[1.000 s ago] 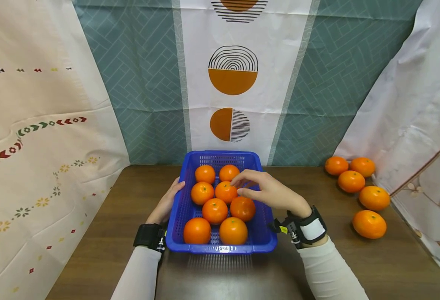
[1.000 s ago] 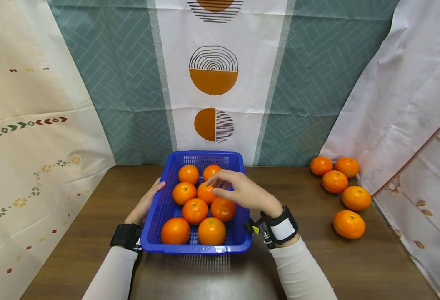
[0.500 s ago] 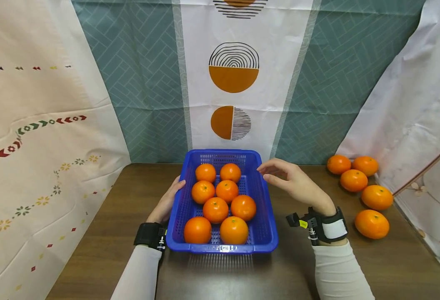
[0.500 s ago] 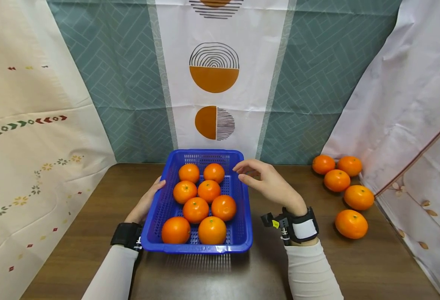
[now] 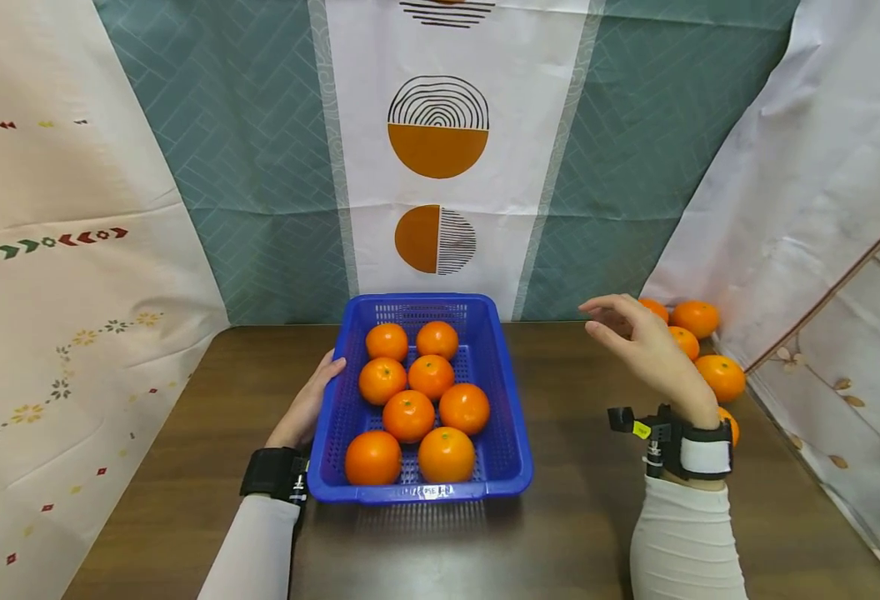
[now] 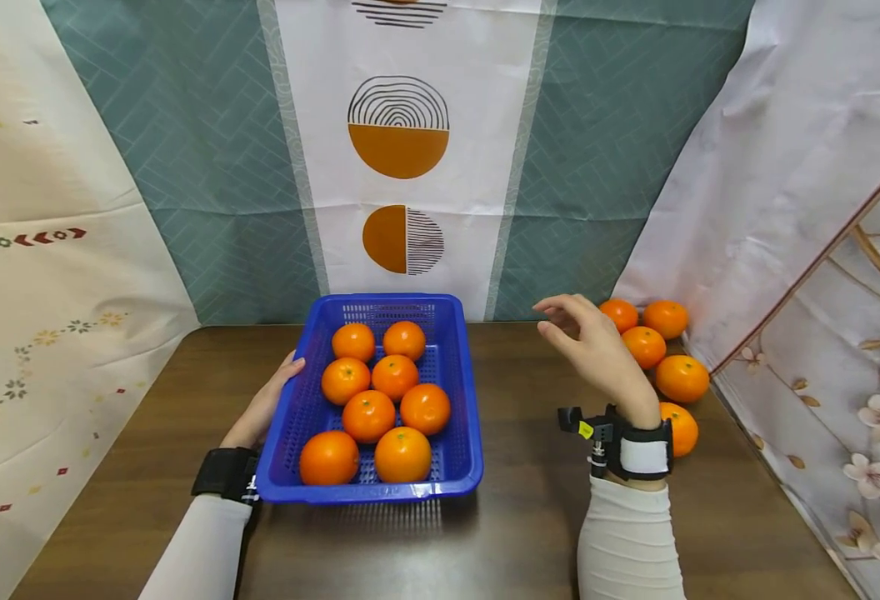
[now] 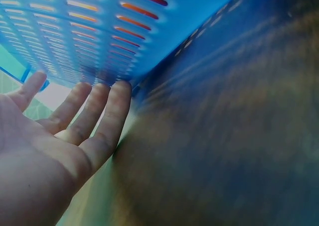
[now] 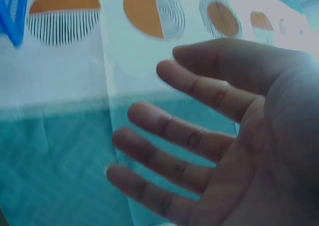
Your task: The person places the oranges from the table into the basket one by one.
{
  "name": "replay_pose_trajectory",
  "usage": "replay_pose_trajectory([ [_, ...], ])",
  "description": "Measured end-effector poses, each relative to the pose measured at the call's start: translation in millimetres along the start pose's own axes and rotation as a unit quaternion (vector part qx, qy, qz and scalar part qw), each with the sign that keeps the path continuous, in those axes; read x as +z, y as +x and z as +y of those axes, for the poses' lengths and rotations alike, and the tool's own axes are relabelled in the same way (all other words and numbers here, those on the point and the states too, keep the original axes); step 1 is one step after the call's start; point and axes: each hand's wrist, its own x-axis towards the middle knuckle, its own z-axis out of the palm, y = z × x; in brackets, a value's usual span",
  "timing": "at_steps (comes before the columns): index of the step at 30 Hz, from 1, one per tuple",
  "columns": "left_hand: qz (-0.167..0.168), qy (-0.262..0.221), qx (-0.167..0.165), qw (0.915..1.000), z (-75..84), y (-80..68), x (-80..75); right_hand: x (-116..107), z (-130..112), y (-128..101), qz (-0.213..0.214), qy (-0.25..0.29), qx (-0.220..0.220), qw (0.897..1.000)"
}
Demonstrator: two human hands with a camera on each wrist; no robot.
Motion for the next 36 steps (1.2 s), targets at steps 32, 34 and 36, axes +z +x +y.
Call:
replay_pose_trajectory([
  [32, -0.003, 0.016, -0.006, 0.9998, 3.6, -2.9, -3.5, -71, 93, -59, -0.161, -0.146, 0.399, 0.891],
  [34, -0.004, 0.013, -0.004, 0.9999, 3.2, -2.3, -2.3, -72, 95, -60, -0.190, -0.141, 0.409, 0.881],
  [36, -0.004, 0.008, -0.003, 1.0000, 2.7, -1.8, -1.4, -72, 96, -61, -0.211, -0.136, 0.412, 0.876],
])
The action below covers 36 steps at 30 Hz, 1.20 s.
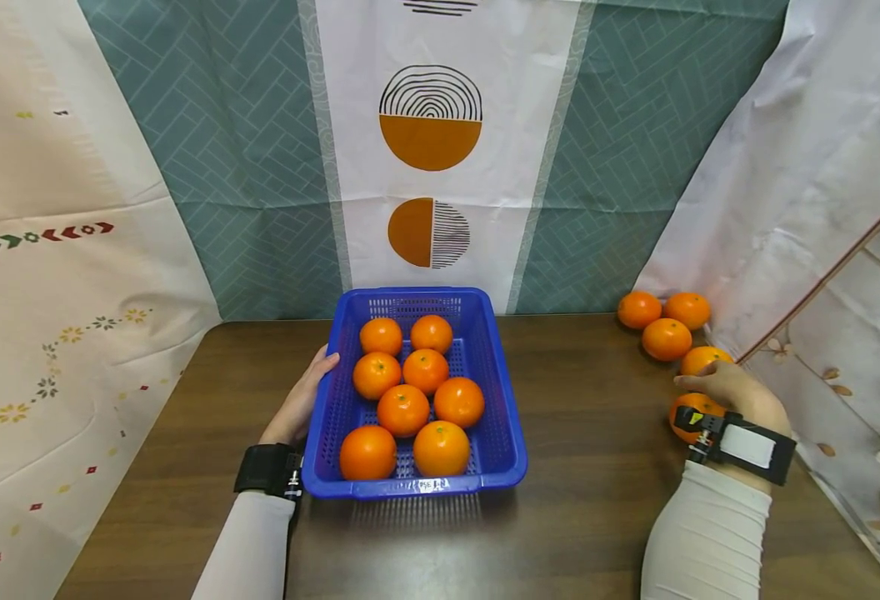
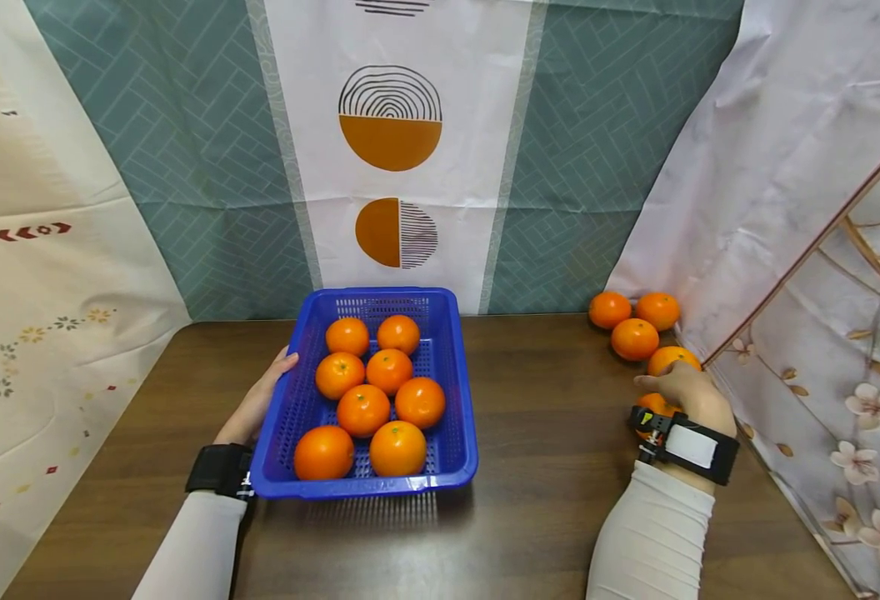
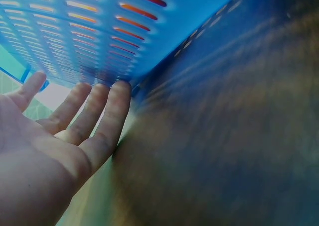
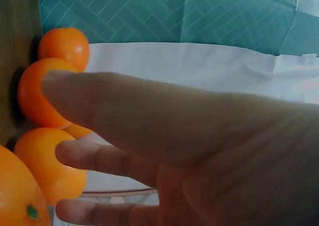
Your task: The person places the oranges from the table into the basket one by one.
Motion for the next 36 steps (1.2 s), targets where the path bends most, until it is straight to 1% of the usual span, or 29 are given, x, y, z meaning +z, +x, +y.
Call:
replay_pose_trajectory([
  [2, 0.001, -0.003, 0.001, 1.0000, 0.4, 0.1, 0.4, 1, 0, 0, -0.016, 0.004, -0.005, 1.000],
  [5, 0.005, -0.001, 0.003, 1.0000, 0.6, 0.7, 0.8, 4, 1, 1, -0.026, 0.014, -0.011, 0.999],
  [10, 0.001, -0.003, 0.006, 1.0000, 0.9, 1.9, 1.1, 9, 3, 5, -0.029, 0.011, -0.031, 0.999],
  [13, -0.005, -0.004, 0.007, 1.0000, 0.7, 2.1, 0.6, 12, 4, 10, -0.032, 0.007, -0.055, 0.998],
  [17, -0.005, -0.002, 0.008, 1.0000, 0.7, 2.2, 0.1, 16, 6, 17, -0.036, 0.011, -0.063, 0.997],
  [23, -0.011, -0.016, 0.016, 0.9997, 0.8, 2.9, 0.8, 26, 8, 23, -0.039, 0.022, -0.051, 0.998],
  [26, -0.009, -0.016, 0.017, 0.9997, 1.0, 3.0, 0.7, 29, 8, 25, -0.038, 0.031, -0.033, 0.998],
  [29, -0.006, -0.016, 0.016, 0.9997, 1.8, 3.2, 0.6, 31, 7, 28, -0.037, 0.034, -0.031, 0.998],
  [34, -0.003, -0.016, 0.020, 0.9997, 3.0, 3.8, 0.5, 31, 7, 31, -0.044, 0.063, -0.020, 0.997],
  [36, -0.002, -0.015, 0.020, 0.9997, 3.1, 3.8, 0.5, 30, 7, 30, -0.043, 0.066, -0.017, 0.997],
])
